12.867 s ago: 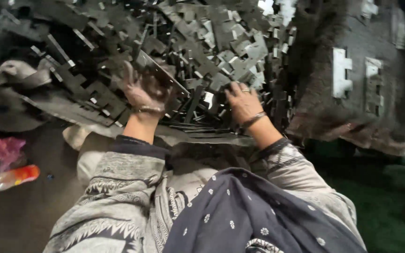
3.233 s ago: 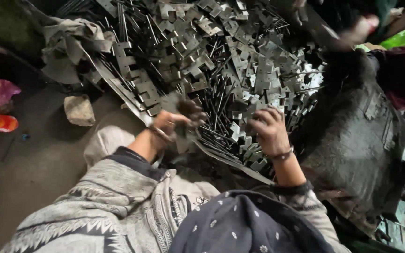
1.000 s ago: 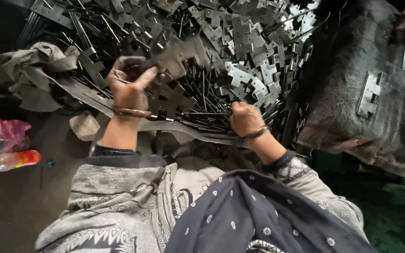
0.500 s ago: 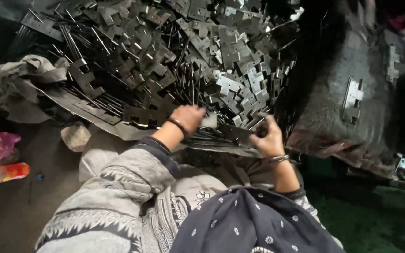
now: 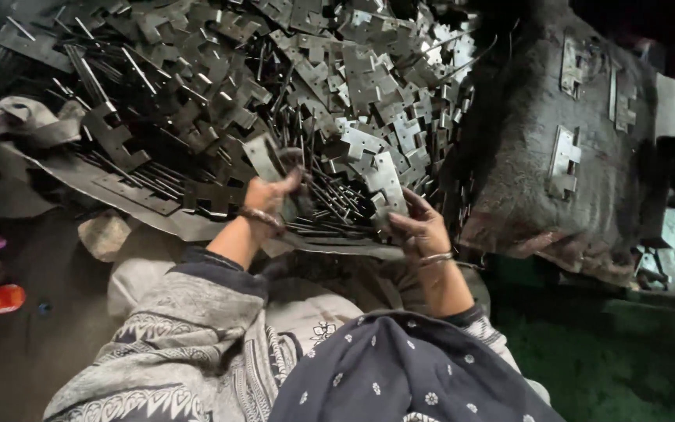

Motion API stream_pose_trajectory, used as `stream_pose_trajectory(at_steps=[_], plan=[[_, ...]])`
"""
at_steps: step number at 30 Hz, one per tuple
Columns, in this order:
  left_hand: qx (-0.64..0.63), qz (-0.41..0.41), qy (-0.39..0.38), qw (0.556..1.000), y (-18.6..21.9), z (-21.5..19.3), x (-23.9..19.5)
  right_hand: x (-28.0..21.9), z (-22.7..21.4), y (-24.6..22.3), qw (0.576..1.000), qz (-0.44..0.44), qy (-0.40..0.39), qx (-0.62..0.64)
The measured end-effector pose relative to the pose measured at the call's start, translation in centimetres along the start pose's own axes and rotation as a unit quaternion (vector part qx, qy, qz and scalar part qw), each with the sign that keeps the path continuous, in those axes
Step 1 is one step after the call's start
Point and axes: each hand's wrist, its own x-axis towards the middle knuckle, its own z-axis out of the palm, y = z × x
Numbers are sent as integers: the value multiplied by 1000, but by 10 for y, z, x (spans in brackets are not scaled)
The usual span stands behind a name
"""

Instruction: The person assembles metal hinges by hand, picking metal plates and pins from a container, fitting the pieces together, and placing the assembled hinges onto a padded surface.

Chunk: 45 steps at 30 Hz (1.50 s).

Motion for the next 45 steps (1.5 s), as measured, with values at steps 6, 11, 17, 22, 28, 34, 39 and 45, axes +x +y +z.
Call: stream_pose_trajectory(at_steps=[6,11,17,22,28,34,39,45], plan=[[-341,-129,-44,930,-64,46,-34,-32,64,35,845,-269,-92,-453],[-31,91,51,994,-72,79,-35,-26,58,35,760,-395,-109,-505],[675,259,-62,688,44,-21,-36,26,-26,-21,995,-53,20,84],[842,286,-9,456,64,-115,-30,35,-109,-109,929,-329,169,-27],[845,188,-38,499,53,-119,-8,67,-209,-150,410,-463,351,-703],[392,297,30,870,55,-60,-29,82,-79,-120,399,-496,189,-747],[-89,157,-23,983,78,-21,-14,110,65,-31,616,-329,-69,-712],[412,412,-79,809,51,-4,15,115,94,-27,596,-259,-138,-747]])
